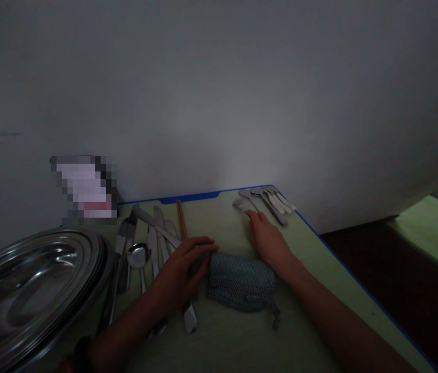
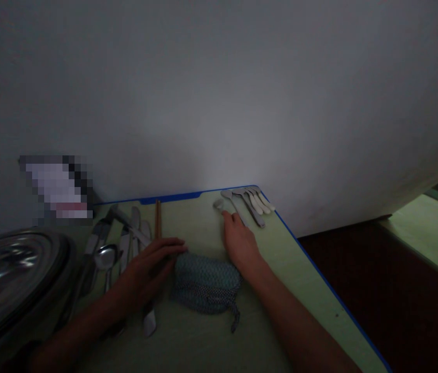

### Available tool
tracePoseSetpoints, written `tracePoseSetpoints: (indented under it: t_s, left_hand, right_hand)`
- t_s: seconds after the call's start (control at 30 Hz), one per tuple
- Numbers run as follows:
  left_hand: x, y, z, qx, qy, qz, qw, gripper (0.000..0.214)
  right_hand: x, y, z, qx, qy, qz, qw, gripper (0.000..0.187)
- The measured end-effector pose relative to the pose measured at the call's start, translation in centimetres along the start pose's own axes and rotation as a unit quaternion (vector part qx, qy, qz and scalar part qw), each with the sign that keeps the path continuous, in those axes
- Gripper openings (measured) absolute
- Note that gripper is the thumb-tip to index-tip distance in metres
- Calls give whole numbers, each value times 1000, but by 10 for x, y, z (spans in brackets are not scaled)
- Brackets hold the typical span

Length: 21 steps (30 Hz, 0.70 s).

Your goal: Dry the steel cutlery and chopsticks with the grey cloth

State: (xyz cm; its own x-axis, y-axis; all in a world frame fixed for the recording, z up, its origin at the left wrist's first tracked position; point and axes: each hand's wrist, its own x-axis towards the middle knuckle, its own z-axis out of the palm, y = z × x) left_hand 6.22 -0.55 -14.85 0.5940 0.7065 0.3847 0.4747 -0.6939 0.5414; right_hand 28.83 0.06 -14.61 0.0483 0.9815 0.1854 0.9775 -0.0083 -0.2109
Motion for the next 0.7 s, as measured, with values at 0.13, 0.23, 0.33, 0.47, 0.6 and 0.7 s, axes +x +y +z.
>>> tracePoseSetpoints:
  t_s: [0.13,0.23,0.33,0.47,0.6,0.7]
  left_hand:
    - [1,0,0,-1,-1,4,1000,28]
    - [2,2,-1,-2,-7,-2,1000,27]
    - [1,3,-2,-6,-12,-9,1000,27]
    - [1,4,-2,-11,-29,-19,999,27]
    - [2,4,-3,-10,-24,-20,999,26]
    - [3,5,-3,-14,-28,-21,999,26]
  right_hand:
    - [4,-4,4,-36,5,-37,999,40]
    - [3,-1,3,-70,41,-56,995,37]
    - [-2,1,0,-83,40,-69,993,34]
    - [-5,1,0,-101,3,-88,991,34]
    - [0,-1,5,-90,4,-71,993,34]
    - [3,-1,7,-78,12,-59,995,37]
